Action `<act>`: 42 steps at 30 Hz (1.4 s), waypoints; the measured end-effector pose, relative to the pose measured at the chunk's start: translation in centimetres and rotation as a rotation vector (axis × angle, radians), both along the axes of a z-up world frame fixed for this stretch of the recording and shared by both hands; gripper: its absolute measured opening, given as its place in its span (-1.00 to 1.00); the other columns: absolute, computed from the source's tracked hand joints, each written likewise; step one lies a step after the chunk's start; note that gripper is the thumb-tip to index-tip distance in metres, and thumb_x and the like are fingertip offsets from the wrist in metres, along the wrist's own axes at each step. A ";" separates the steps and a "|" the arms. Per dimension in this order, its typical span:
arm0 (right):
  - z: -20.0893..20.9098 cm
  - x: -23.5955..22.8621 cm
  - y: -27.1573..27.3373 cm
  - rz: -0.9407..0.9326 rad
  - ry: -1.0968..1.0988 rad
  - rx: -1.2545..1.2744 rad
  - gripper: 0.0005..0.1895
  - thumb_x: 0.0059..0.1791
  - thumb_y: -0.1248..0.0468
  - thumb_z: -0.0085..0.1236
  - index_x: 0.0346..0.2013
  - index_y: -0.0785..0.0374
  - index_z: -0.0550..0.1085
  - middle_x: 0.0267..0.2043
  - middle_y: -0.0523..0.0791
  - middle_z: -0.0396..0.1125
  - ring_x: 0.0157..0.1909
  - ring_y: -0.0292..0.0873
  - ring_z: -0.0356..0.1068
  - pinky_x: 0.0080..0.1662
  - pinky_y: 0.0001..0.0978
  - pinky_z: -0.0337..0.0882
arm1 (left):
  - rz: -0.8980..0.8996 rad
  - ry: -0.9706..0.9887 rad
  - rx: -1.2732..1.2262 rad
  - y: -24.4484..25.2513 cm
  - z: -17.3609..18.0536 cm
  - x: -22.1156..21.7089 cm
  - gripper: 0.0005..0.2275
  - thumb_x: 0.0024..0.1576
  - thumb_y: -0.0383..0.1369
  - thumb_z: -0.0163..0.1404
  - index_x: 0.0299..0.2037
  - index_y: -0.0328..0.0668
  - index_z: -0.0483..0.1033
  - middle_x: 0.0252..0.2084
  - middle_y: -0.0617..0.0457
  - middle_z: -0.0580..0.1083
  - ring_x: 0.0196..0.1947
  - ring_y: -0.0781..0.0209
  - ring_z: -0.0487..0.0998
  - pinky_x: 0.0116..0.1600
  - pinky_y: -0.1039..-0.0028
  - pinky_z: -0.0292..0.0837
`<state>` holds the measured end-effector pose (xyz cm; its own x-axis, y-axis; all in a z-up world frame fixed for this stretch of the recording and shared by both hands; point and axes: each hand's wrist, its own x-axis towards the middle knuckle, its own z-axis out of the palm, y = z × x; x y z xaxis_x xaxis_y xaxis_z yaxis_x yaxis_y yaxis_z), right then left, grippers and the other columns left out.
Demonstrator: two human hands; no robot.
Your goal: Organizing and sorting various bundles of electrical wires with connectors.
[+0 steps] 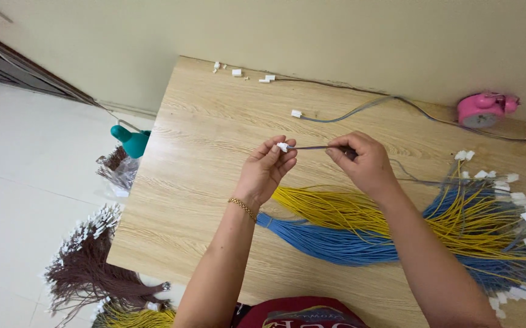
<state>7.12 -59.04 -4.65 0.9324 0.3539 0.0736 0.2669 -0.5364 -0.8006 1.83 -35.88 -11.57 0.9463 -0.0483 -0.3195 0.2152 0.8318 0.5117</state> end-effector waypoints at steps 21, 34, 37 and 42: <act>0.7 0.0 0.1 0.070 -0.312 -0.117 -0.81 -0.07 0.23 0.39 -0.19 0.16 0.64 -0.39 -0.15 0.42 -0.35 -0.18 0.37 -0.29 -0.28 0.37 | 0.020 0.063 -0.020 0.5 -0.9 -0.1 -0.81 0.29 -0.46 -0.02 0.06 -0.37 0.47 -0.03 -0.12 0.52 -0.01 0.04 0.61 0.12 0.31 0.61; 2.3 -0.7 0.1 0.146 -0.435 -0.068 -0.87 -0.07 0.29 0.39 -0.27 0.18 0.60 -0.32 -0.16 0.46 -0.24 -0.16 0.43 -0.15 -0.27 0.41 | 0.031 0.017 -0.084 0.3 -0.1 -0.2 -0.77 0.28 -0.57 -0.07 0.13 -0.34 0.45 0.05 -0.11 0.51 0.09 0.03 0.57 0.19 0.33 0.58; 2.4 -0.7 0.1 0.146 -0.435 -0.060 -0.87 -0.07 0.30 0.39 -0.26 0.18 0.60 -0.31 -0.15 0.46 -0.23 -0.16 0.43 -0.15 -0.27 0.41 | 0.036 0.007 -0.086 0.3 0.1 -0.3 -0.76 0.28 -0.57 -0.07 0.14 -0.35 0.45 0.06 -0.12 0.51 0.11 0.01 0.56 0.20 0.33 0.57; 2.4 -0.7 0.0 0.150 -0.437 -0.053 -0.86 -0.07 0.31 0.40 -0.27 0.18 0.59 -0.33 -0.15 0.45 -0.24 -0.15 0.42 -0.16 -0.28 0.41 | 0.031 -0.005 -0.093 0.3 0.2 -0.2 -0.76 0.28 -0.57 -0.07 0.14 -0.36 0.44 0.06 -0.14 0.51 0.11 0.00 0.56 0.21 0.33 0.57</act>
